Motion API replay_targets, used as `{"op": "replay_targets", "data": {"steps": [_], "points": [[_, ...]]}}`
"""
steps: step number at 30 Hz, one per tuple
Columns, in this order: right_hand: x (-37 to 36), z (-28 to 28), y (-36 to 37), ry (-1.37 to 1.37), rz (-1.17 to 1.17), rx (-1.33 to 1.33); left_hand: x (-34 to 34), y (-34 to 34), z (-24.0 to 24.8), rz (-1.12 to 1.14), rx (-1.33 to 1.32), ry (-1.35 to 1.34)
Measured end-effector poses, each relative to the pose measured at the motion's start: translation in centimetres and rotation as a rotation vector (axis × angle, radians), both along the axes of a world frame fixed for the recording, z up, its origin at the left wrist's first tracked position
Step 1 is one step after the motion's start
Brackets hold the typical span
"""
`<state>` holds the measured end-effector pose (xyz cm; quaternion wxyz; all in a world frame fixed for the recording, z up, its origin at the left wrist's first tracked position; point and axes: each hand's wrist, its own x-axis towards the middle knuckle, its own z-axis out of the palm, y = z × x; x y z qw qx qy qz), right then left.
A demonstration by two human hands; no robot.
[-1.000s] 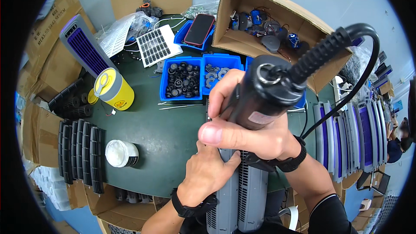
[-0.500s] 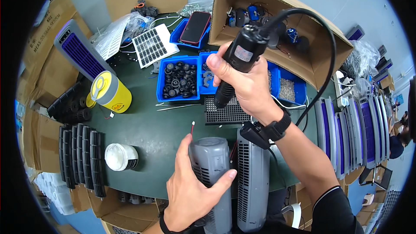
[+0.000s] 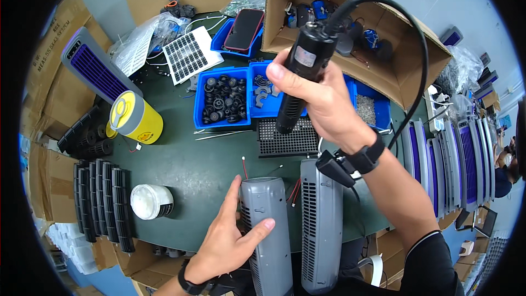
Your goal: The person assembles a small electronic device by connecting wires to a motor, inserting the motor into a gray housing, and securing it with a power drill. They then attach a purple front grille and fasten the casing with screws.
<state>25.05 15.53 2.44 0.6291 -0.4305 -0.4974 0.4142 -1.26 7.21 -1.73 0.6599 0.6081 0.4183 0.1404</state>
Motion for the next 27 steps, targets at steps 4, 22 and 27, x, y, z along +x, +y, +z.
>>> {"op": "replay_targets", "data": {"steps": [4, 22, 27], "points": [[0.6, 2.3, -1.8, -0.058, 0.069, -0.119, -1.2, 1.5, 1.4, -0.082, -0.275, -0.090], [0.6, -0.1, -1.1, 0.026, 0.159, -0.092, 3.7, -2.0, 3.3, 0.111, 0.311, 0.340], [0.5, -0.9, -0.5, -0.006, 0.094, -0.055, 3.7, -3.8, 3.5, 0.142, 0.420, 0.253]]}}
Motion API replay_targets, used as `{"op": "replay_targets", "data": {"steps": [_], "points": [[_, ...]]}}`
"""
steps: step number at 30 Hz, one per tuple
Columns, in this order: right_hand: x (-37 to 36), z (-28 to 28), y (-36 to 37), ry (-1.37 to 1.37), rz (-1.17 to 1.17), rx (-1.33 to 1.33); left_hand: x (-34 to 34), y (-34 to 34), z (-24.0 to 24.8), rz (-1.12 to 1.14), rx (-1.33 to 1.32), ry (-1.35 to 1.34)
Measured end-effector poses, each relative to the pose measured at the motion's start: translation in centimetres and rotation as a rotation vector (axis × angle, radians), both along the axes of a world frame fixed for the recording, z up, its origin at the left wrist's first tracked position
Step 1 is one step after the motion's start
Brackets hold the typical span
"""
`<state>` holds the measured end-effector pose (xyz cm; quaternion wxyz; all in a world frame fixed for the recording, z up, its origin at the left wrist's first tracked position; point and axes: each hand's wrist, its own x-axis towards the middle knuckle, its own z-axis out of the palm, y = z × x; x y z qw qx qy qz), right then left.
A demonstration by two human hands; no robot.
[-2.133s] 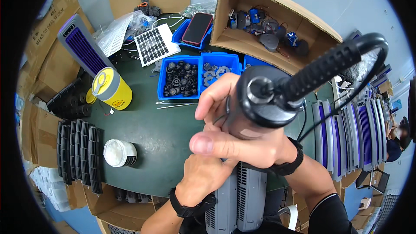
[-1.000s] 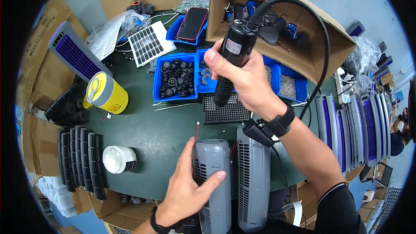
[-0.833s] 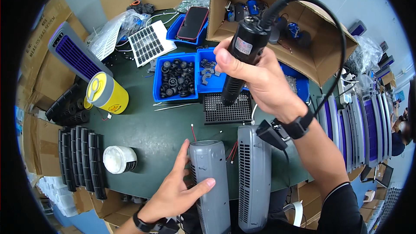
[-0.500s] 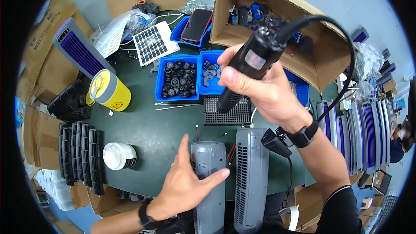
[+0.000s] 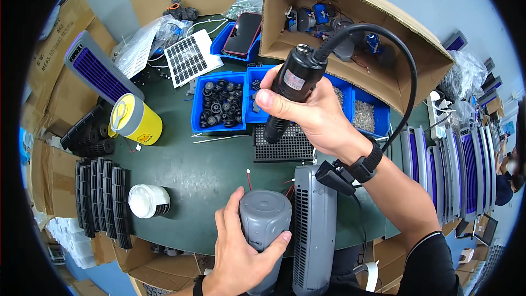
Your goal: The person assembles a small electronic device by connecting wires to a motor, inserting the motor into a gray housing, and securing it with a power drill. They then attach a purple front grille and fasten the casing with screws.
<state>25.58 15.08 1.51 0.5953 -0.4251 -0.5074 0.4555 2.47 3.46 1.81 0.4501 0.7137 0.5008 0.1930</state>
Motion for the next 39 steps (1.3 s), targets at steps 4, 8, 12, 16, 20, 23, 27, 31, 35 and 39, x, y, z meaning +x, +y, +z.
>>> {"op": "replay_targets", "data": {"steps": [4, 8, 12, 16, 20, 23, 27, 31, 35, 39], "points": [[-0.3, 0.3, 0.0, -0.038, 0.058, -0.017, 0.3, -0.7, -0.4, 0.047, 0.046, -0.087], [-0.9, 0.4, 0.2, -0.078, 0.100, -0.053, 0.8, -1.4, -1.1, 0.115, 0.056, -0.122], [-1.0, 0.9, 0.1, -0.092, 0.099, -0.074, 0.9, -1.7, -1.6, 0.129, 0.086, -0.140], [-0.7, 1.4, 0.1, 0.043, 0.081, -0.005, 0.7, -2.3, -1.9, 0.140, 0.127, -0.147], [1.6, 4.1, -0.5, 0.089, 0.052, 0.082, 0.6, -2.6, -2.3, 0.120, 0.174, -0.144], [1.6, 6.1, -1.4, 0.218, -0.099, 0.057, 0.5, -2.7, -2.5, 0.129, 0.173, -0.154], [1.2, 6.7, -2.3, 0.570, -0.055, -0.068, 0.4, -2.8, -2.6, 0.130, 0.171, -0.170], [0.0, 6.1, -2.7, 0.667, 0.050, -0.167, 0.5, -2.8, -2.5, 0.125, 0.168, -0.163], [-1.4, 5.5, -2.7, 0.690, 0.069, -0.252, 0.5, -2.8, -2.5, 0.125, 0.167, -0.156], [-2.2, 5.2, -2.5, 0.656, 0.074, -0.306, 0.5, -2.9, -2.3, 0.128, 0.145, -0.163]]}}
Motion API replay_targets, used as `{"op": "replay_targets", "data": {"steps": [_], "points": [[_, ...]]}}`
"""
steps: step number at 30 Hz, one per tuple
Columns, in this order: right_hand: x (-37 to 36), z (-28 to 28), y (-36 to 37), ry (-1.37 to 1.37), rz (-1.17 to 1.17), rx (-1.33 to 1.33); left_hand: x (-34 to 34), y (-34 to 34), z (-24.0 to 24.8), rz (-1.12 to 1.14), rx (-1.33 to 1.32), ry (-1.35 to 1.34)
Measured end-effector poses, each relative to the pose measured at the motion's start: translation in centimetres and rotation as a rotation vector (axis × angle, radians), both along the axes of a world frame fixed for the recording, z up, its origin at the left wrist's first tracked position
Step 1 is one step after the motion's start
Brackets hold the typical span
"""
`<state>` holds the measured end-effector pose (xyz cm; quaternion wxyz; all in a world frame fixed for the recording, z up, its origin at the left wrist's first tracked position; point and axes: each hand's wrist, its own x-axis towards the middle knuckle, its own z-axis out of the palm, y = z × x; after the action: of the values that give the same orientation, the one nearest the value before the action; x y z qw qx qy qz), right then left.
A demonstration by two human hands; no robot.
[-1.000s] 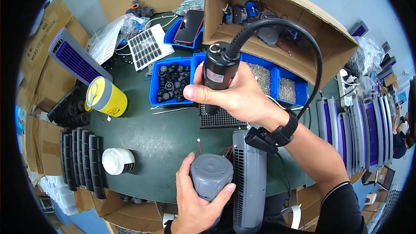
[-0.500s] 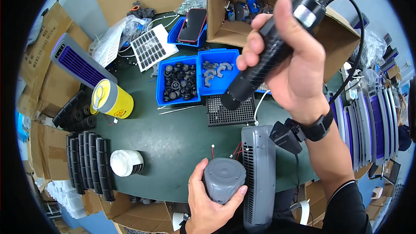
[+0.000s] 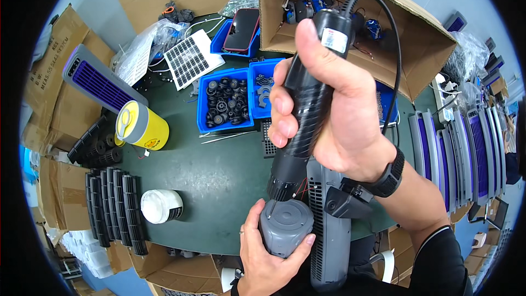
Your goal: The person assembles a small electronic device by connecting wires to a motor, inserting the motor into a gray housing, and securing it with a power drill. They then attach a purple front grille and fasten the casing with screws.
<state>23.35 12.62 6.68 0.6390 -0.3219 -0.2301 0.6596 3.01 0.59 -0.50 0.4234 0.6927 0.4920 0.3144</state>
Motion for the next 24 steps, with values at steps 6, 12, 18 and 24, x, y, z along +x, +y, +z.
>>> {"op": "replay_targets", "data": {"steps": [6, 12, 18, 24], "points": [[-0.76, 0.04, 0.42, -0.076, 0.008, -0.008, -0.05, -0.14, -0.04, -0.007, 0.019, 0.027], [-0.28, 0.33, 0.52, -0.024, 0.029, -0.016, -0.04, -0.06, -0.10, -0.014, 0.036, 0.029], [-0.35, 0.22, 0.62, -0.023, 0.039, -0.026, 0.08, 0.01, 0.10, -0.018, 0.025, 0.034], [-0.47, 0.14, 0.77, -0.016, 0.025, -0.032, 0.01, -0.04, 0.07, -0.017, 0.025, 0.033]]}}
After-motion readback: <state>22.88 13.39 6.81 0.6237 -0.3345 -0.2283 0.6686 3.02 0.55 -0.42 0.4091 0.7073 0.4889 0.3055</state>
